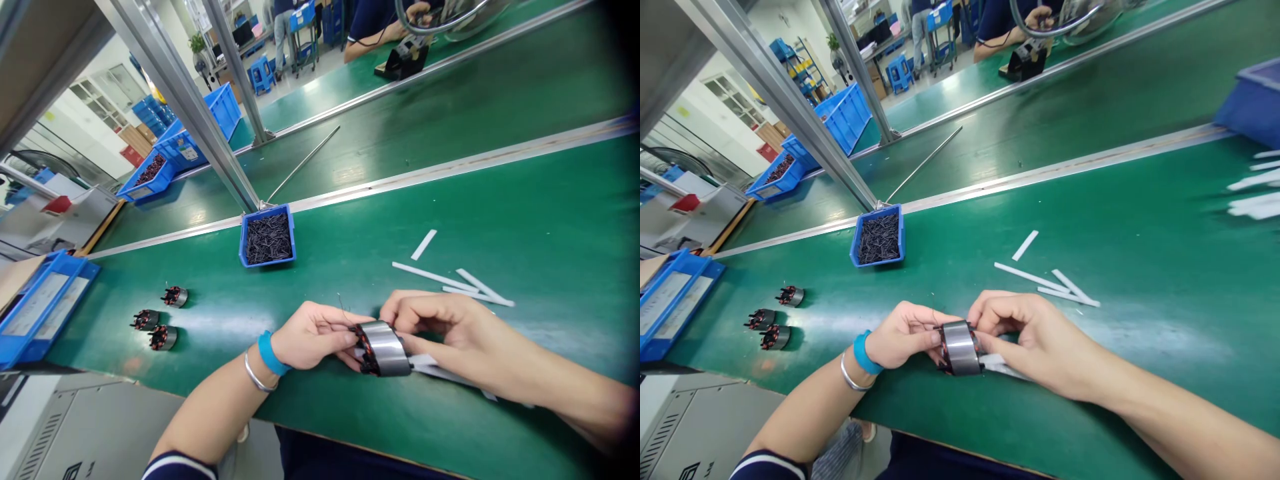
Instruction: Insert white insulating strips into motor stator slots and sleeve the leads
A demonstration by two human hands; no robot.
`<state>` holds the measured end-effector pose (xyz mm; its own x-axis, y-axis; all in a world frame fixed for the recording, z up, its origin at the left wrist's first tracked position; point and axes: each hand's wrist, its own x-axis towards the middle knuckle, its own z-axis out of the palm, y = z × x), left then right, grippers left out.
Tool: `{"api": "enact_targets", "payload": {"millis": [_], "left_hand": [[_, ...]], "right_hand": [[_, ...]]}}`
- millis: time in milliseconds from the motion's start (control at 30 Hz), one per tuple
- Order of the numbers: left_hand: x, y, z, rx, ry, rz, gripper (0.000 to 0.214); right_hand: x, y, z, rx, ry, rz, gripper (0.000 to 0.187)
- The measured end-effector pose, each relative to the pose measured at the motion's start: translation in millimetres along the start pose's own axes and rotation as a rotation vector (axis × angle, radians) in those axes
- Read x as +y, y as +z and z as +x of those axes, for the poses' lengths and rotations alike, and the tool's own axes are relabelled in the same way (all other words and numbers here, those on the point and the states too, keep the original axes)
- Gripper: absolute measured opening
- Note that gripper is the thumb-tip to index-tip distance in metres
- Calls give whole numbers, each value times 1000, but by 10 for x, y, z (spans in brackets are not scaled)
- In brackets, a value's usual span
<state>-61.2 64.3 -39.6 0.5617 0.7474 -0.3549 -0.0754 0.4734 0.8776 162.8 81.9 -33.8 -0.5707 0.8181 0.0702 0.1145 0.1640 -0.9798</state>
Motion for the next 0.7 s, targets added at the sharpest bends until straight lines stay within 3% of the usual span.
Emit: {"api": "enact_targets", "payload": {"millis": [167,267,400,433,500,600,700], "left_hand": [[-25,13,-5,40,-17,-17,61],[-45,59,-8,43,3,-106,54],[-38,129,18,80,59,-231,45],[-34,134,29,103,61,-228,41],[-31,119,50,150,51,-208,34],[-33,61,63,182,49,-212,36],[-27,27,55,152,58,-202,69]], "right_hand": [[-142,-7,-2,-58,8,31,40],[-110,-230,-11,-65,67,-30,33],[217,-796,-62,387,86,-621,25],[326,-917,-71,418,123,-766,20],[502,-1069,-70,363,189,-928,18],[511,-1062,-32,355,179,-952,22],[215,-857,-11,389,48,-664,24]]}}
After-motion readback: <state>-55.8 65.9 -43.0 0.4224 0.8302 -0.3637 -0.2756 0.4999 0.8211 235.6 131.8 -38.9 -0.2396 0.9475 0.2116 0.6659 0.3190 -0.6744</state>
